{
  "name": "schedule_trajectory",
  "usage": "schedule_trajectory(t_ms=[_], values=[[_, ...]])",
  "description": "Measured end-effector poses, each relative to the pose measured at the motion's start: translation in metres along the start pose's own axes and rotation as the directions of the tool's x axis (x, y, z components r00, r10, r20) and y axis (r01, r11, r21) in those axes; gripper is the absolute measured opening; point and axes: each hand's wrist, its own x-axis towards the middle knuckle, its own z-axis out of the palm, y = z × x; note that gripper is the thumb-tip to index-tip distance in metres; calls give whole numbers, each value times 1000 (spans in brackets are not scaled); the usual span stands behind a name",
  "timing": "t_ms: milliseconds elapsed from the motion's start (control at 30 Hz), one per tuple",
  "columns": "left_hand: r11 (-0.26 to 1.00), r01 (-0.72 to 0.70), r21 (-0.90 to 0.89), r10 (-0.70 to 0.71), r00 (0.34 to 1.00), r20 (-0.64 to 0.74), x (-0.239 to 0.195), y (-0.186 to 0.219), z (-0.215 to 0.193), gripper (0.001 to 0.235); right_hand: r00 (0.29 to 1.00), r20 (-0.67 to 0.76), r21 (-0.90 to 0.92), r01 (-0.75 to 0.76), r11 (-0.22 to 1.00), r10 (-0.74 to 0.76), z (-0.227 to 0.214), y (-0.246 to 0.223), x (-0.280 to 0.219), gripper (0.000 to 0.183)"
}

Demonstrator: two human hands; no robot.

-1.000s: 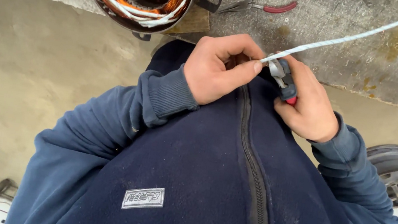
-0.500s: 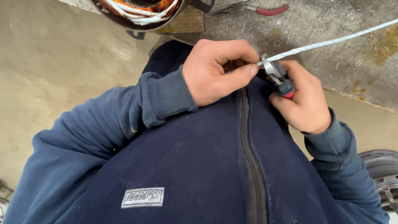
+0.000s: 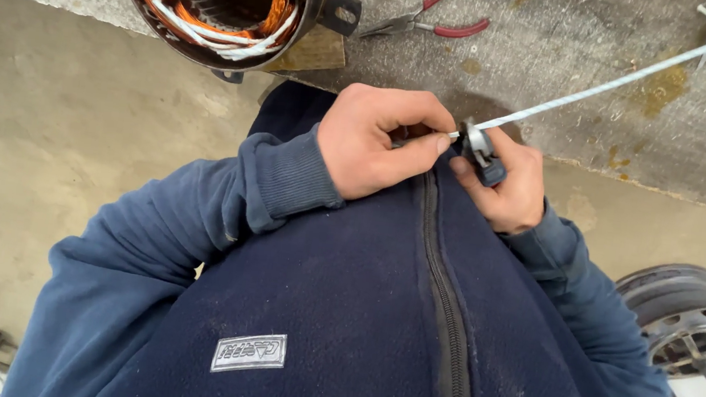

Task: Rewiring an electric motor stator by inserting wires and insulating strips into the slots.

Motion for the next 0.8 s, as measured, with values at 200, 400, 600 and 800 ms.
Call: schedule_trajectory(t_ms=[200, 400, 600, 800], values=[[992, 39, -120, -36, 999, 25, -7, 7, -13, 16, 990, 9, -181, -137, 974, 141, -26, -25, -1, 29], [993, -107, 50, 105, 993, 48, -12, 10, -21, 20, 959, -203, -662, 14, 749, -196, -42, -42, 27, 43], [906, -317, 282, 300, 948, 105, -15, 16, -30, 31, 932, -157, -423, 235, 875, -326, -48, -75, 28, 45], [955, -160, 250, 110, 973, 202, -14, 21, -35, 50, 857, -127, 0, 504, 864, -500, -34, -67, 52, 36]])
